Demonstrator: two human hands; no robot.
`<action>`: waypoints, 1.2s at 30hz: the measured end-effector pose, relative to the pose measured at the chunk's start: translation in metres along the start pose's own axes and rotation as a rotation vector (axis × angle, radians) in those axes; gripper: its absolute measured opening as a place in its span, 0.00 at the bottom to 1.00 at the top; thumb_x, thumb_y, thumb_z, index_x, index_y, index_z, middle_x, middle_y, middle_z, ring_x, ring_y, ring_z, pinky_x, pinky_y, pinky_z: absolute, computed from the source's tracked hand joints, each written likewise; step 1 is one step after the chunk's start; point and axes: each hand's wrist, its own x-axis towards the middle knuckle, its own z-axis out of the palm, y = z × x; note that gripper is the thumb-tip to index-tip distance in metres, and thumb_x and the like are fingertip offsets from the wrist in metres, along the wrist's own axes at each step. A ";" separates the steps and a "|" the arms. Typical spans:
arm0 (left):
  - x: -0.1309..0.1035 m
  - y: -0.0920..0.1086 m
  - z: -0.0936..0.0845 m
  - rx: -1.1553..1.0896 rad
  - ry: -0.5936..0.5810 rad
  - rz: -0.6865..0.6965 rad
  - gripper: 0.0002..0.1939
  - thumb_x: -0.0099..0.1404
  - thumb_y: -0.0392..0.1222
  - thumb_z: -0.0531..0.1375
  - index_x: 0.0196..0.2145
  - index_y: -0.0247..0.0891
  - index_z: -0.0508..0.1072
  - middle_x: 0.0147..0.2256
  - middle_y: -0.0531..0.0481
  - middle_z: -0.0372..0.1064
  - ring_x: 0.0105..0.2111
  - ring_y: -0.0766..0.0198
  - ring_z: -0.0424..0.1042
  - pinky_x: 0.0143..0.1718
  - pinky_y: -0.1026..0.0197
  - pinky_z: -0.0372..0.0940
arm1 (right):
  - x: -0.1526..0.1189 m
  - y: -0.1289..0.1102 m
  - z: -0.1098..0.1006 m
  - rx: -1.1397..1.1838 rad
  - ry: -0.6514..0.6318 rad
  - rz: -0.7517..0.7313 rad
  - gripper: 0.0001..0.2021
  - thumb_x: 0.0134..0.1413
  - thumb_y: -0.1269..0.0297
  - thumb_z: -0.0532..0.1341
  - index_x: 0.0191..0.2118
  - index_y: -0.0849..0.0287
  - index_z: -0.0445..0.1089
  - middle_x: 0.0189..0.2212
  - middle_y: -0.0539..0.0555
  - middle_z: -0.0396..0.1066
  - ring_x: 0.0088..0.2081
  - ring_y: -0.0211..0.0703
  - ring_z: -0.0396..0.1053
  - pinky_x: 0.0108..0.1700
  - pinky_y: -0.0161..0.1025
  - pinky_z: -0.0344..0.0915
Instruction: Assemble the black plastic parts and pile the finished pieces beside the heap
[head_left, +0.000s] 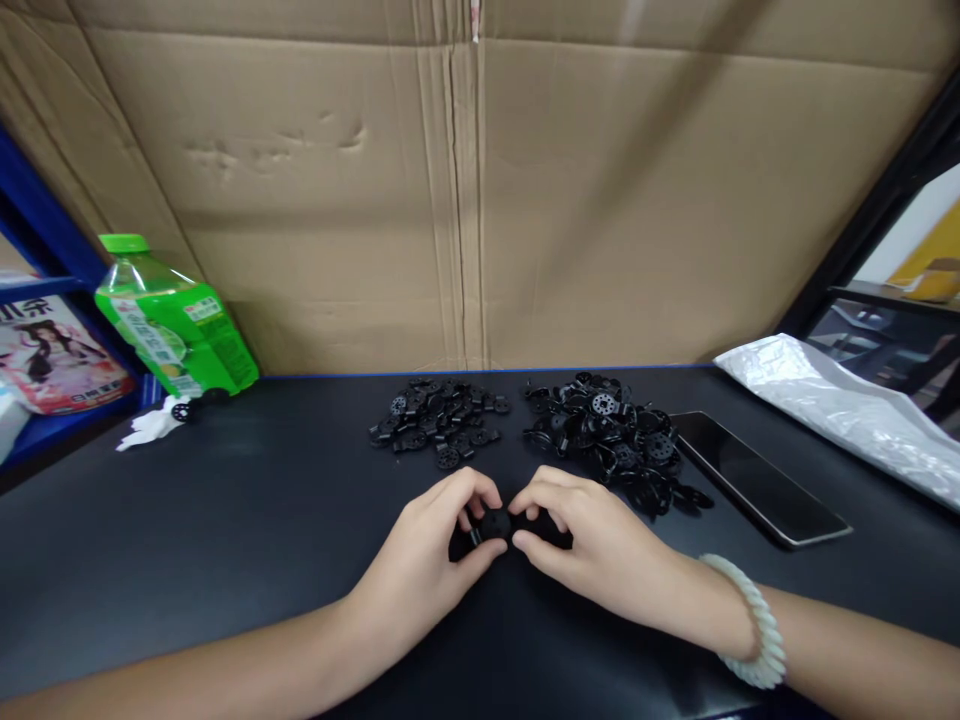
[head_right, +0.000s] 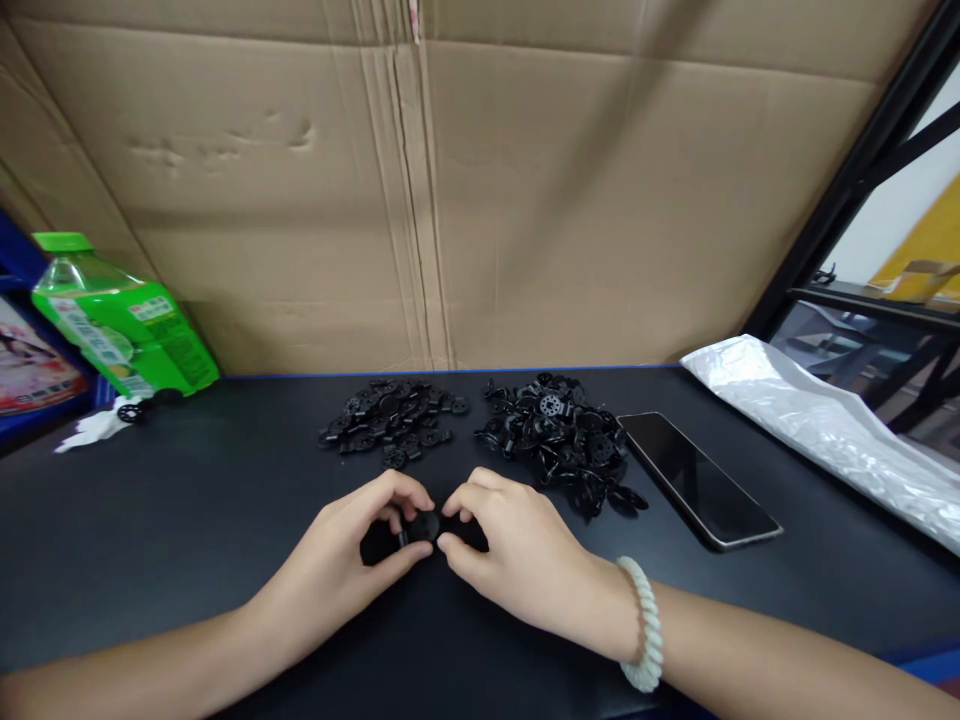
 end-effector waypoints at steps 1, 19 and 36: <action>0.000 0.000 0.000 -0.029 0.025 0.009 0.11 0.57 0.28 0.61 0.36 0.40 0.67 0.32 0.54 0.68 0.29 0.64 0.69 0.31 0.63 0.67 | 0.001 -0.001 0.000 0.055 -0.004 0.000 0.07 0.54 0.65 0.60 0.39 0.58 0.73 0.33 0.52 0.69 0.31 0.38 0.64 0.33 0.37 0.60; -0.009 0.011 -0.002 -0.465 0.069 0.143 0.10 0.63 0.30 0.60 0.40 0.42 0.72 0.37 0.52 0.66 0.35 0.66 0.72 0.36 0.66 0.73 | 0.002 0.001 0.009 1.259 -0.152 0.181 0.08 0.50 0.67 0.68 0.35 0.61 0.69 0.33 0.49 0.67 0.35 0.34 0.67 0.40 0.36 0.68; -0.006 0.009 -0.002 -0.577 0.068 0.031 0.12 0.53 0.29 0.69 0.35 0.40 0.77 0.34 0.52 0.72 0.35 0.64 0.73 0.39 0.64 0.70 | 0.002 -0.002 0.003 1.296 -0.214 0.201 0.17 0.48 0.77 0.63 0.45 0.59 0.64 0.40 0.52 0.68 0.44 0.38 0.67 0.48 0.39 0.63</action>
